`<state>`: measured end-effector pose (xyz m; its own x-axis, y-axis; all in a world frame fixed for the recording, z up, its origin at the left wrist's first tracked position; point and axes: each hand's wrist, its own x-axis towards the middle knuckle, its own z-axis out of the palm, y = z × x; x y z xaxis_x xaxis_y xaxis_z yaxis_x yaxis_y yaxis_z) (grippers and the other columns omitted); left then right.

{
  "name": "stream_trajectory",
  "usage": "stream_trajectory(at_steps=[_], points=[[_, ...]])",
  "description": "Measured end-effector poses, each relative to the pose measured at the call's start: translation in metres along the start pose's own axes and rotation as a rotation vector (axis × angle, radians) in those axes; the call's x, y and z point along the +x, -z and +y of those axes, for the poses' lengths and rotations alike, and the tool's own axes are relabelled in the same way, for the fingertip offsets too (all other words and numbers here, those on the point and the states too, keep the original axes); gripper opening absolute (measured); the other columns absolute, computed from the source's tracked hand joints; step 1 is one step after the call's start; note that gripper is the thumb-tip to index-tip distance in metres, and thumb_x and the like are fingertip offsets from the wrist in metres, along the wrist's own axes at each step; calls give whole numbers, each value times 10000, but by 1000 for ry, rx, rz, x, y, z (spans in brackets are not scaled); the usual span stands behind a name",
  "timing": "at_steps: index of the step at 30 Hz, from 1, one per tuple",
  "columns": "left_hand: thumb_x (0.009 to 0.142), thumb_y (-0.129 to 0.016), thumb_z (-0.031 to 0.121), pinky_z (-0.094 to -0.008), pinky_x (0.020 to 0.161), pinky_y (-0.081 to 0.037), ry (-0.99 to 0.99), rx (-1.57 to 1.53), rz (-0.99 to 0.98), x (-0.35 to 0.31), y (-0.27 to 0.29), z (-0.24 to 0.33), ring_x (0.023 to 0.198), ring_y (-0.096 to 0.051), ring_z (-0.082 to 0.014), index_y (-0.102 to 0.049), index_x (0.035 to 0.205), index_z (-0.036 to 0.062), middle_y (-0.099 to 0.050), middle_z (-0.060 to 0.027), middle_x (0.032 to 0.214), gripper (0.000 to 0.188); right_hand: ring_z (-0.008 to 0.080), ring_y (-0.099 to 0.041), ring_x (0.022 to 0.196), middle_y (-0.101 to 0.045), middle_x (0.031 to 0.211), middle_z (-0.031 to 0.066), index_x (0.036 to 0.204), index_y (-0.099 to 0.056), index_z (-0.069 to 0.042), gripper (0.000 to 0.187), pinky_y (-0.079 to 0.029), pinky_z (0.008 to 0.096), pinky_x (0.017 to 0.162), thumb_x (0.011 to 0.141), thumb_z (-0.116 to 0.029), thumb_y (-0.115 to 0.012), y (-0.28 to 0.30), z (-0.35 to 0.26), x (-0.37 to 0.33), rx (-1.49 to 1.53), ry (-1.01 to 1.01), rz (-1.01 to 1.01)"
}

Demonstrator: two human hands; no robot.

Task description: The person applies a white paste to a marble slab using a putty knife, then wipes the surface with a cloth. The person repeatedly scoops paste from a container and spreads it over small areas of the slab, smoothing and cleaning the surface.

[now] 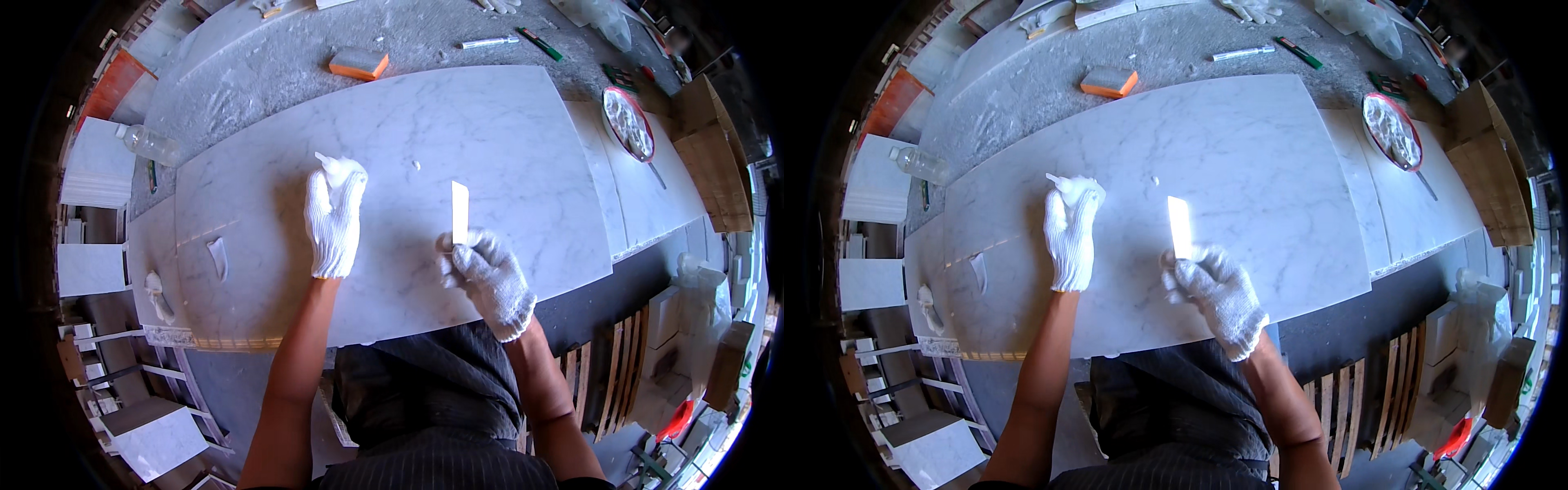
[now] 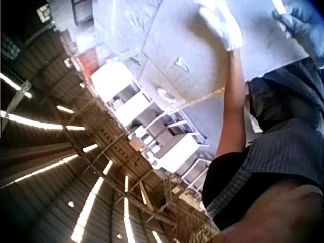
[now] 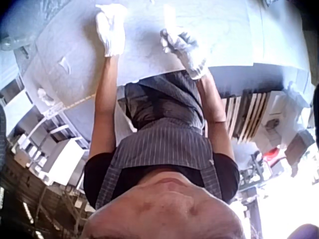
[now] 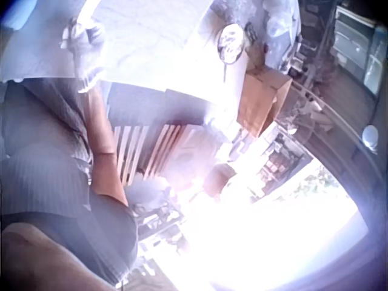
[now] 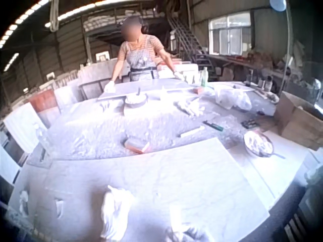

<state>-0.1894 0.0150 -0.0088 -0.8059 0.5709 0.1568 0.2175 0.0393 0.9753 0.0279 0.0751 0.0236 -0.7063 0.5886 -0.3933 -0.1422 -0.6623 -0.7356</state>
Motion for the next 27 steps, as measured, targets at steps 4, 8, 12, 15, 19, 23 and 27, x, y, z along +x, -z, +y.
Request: stream_trajectory(at_steps=[4,8,12,15,19,23,27], points=[[922,-705,203,-303,776,-486,-59,-11,11,1,-1,0,861,-565,-116,-576,1066,25,-612,-45,951,263,98,-604,782,-660,946,56,1450,-461,-33,488,-506,244,661,978,-86,-573,3,-18,0,-368,121,82],[919,-709,217,-308,780,-489,8,16,3,-1,-3,5,866,-571,-119,-578,1072,22,-620,-49,967,281,193,-657,804,-686,1020,118,1419,-511,-61,452,-527,332,685,969,-99,-539,20,-14,18,-762,352,77],[911,-716,229,-324,787,-488,-19,25,-3,1,1,-6,868,-579,-140,-577,1071,19,-623,-65,967,299,362,-665,852,-673,1023,193,1347,-577,-83,391,-519,437,749,965,-167,-566,9,-10,34,-1239,654,164],[904,-720,238,-354,787,-489,-44,72,-6,2,2,-10,870,-588,-164,-578,1065,19,-627,-85,967,307,354,-650,832,-662,957,194,1311,-612,-101,363,-510,411,753,958,-180,-577,-4,-24,36,-1376,451,168],[902,-721,241,-356,786,-490,-18,131,14,0,0,0,866,-591,-162,-584,1061,21,-637,-85,969,304,343,-621,734,-620,846,167,1287,-634,-164,350,-497,419,678,941,-200,-590,-5,-20,48,-1520,483,217],[900,-722,237,-353,785,-493,-13,119,16,0,-1,2,864,-597,-162,-589,1065,20,-645,-85,972,304,323,-610,694,-589,787,143,1269,-645,-211,339,-493,420,634,935,-206,-592,-6,-11,62,-1610,541,255],[900,-721,235,-347,790,-498,-24,130,20,0,0,2,875,-602,-160,-588,1077,21,-648,-85,978,308,328,-634,698,-608,813,147,1289,-617,-245,352,-519,425,603,939,-218,-587,-8,-11,70,-1665,557,265]])
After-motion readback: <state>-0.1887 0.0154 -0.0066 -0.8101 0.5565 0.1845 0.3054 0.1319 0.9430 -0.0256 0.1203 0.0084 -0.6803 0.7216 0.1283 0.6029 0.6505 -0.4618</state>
